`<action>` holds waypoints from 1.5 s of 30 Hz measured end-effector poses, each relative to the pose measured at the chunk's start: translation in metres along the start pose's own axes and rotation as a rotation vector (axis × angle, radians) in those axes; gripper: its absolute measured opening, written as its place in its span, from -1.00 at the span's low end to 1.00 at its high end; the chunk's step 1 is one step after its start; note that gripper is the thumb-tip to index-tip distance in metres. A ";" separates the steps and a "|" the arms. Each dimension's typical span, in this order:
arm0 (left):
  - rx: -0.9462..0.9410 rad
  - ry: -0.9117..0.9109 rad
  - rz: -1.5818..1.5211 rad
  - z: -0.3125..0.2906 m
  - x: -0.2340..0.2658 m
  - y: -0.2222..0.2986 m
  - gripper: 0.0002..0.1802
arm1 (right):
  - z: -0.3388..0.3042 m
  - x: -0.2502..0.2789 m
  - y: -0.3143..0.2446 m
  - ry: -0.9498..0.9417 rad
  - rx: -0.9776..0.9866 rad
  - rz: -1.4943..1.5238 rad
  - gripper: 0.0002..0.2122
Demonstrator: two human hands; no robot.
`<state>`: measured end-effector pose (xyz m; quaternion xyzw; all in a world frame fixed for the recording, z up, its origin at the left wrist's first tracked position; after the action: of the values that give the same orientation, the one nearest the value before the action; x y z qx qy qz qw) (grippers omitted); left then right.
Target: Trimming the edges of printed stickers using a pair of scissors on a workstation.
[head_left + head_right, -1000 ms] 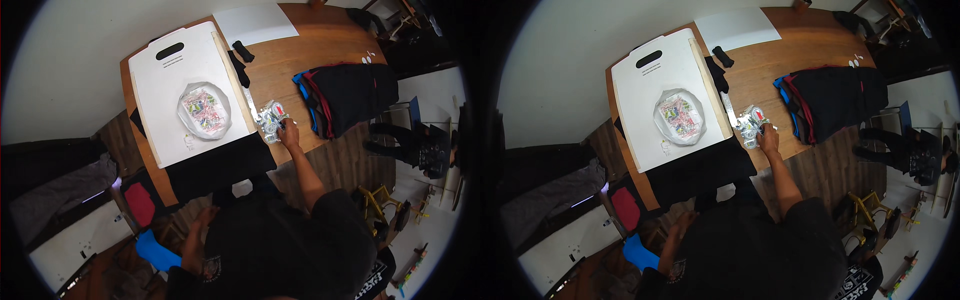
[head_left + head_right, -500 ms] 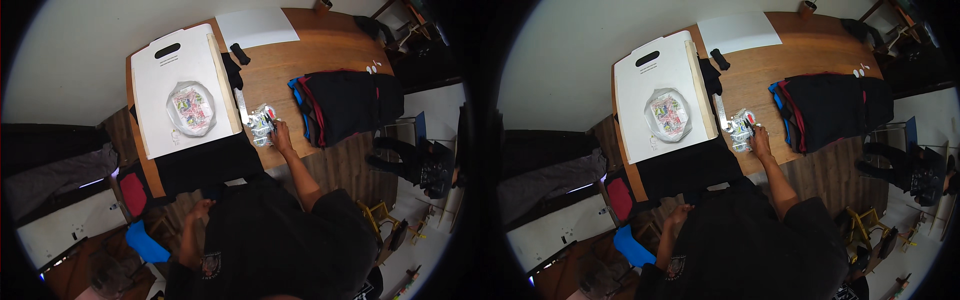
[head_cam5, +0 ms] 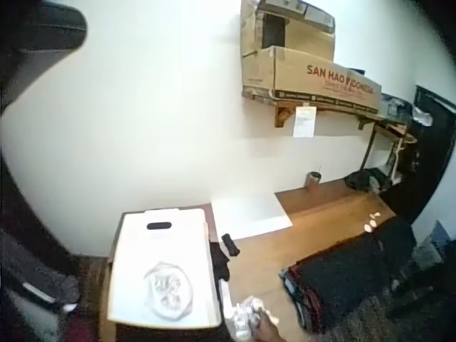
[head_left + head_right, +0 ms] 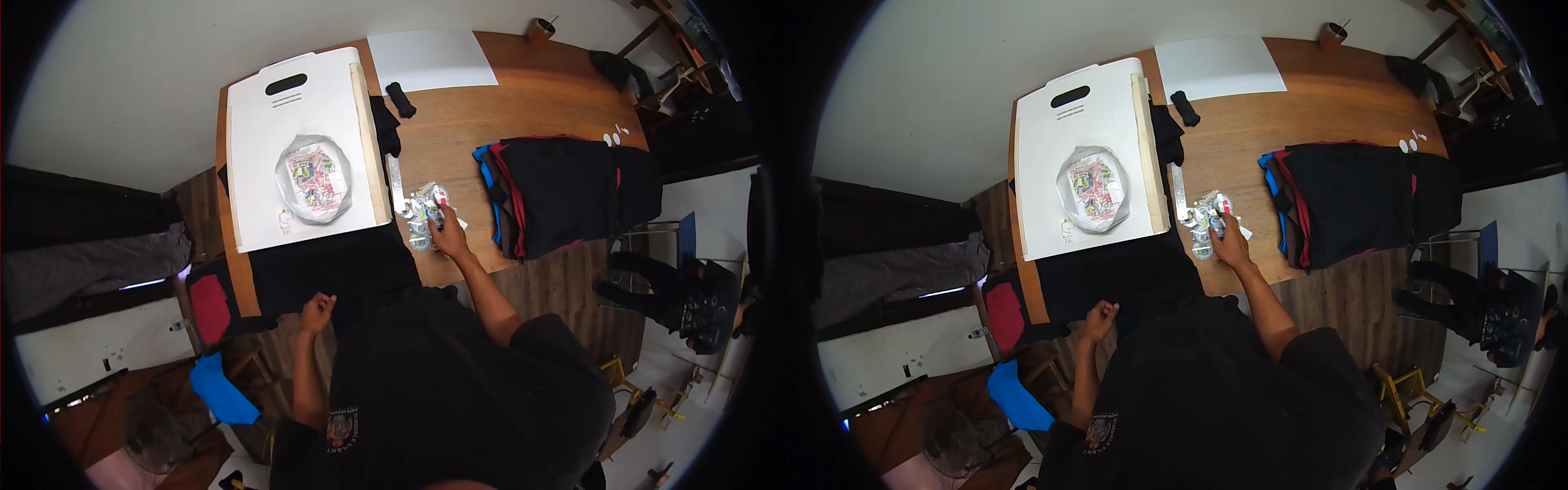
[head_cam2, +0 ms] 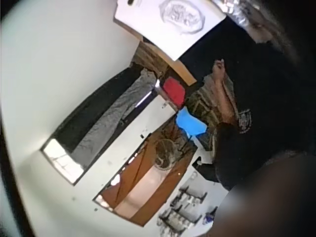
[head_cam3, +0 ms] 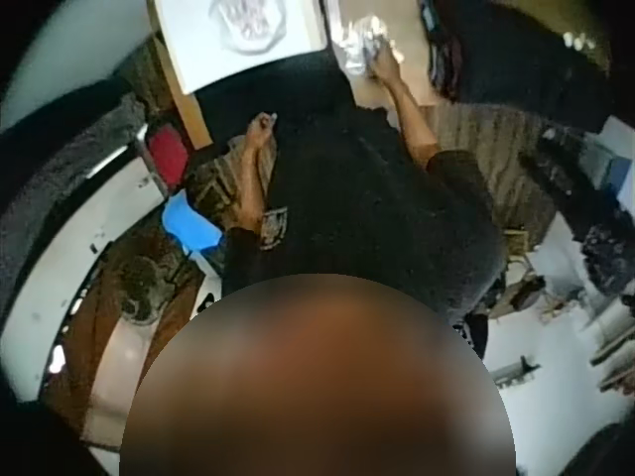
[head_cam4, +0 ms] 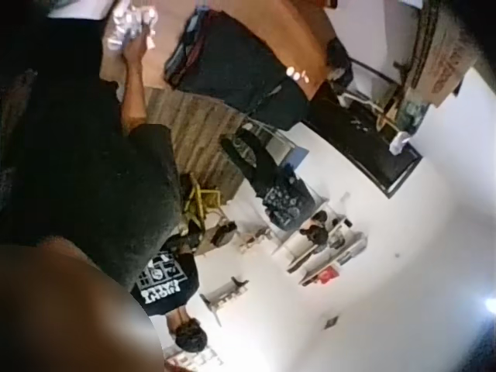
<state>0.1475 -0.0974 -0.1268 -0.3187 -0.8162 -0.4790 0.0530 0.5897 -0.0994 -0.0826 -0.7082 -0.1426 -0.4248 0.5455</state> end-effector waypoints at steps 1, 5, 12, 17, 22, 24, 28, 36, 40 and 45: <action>-0.028 -0.001 0.006 0.002 -0.001 0.005 -0.63 | 0.006 -0.013 0.007 -0.107 -0.093 0.014 -0.52; -0.074 0.006 0.072 0.012 -0.003 0.005 -0.67 | 0.021 -0.029 -0.022 -0.272 -0.159 -0.133 -0.67; -0.145 0.006 0.207 0.023 -0.012 0.004 -0.70 | 0.046 -0.049 -0.023 -0.228 -0.011 -0.203 -0.76; -0.211 0.050 0.210 0.025 -0.013 -0.015 -0.69 | 0.053 -0.043 -0.039 -0.229 0.117 -0.175 -0.78; -0.034 0.012 0.180 0.035 -0.012 -0.021 -0.67 | 0.059 -0.050 -0.031 -0.277 0.035 0.010 -0.77; -0.095 0.026 0.156 0.037 -0.014 -0.007 -0.67 | 0.060 -0.077 -0.008 -0.262 0.080 0.172 -0.75; -0.108 0.011 0.188 0.037 -0.014 -0.024 -0.67 | 0.054 -0.095 -0.018 -0.302 0.015 0.267 -0.79; -0.109 0.048 0.143 0.034 -0.014 -0.006 -0.69 | 0.047 -0.052 -0.012 -0.031 -0.096 0.172 -0.77; -0.107 0.083 0.169 0.032 -0.011 -0.010 -0.69 | 0.039 -0.040 -0.032 -0.373 -0.195 -0.222 -0.55; -0.059 0.065 0.181 0.032 -0.013 -0.014 -0.70 | 0.031 -0.035 -0.038 -0.279 -0.048 -0.321 -0.49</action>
<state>0.1569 -0.0823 -0.1590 -0.3768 -0.7674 -0.5063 0.1133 0.5573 -0.0484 -0.0861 -0.7411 -0.3175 -0.4077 0.4286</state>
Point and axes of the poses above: each hand's wrist, its own z-axis towards the middle knuckle, its own x-axis out of the back of the hand, y = z × x, the point moved 9 cm from there along z, towards the middle knuckle, and after that the axes turned 11 degrees about -z, right-handed, at the moved point
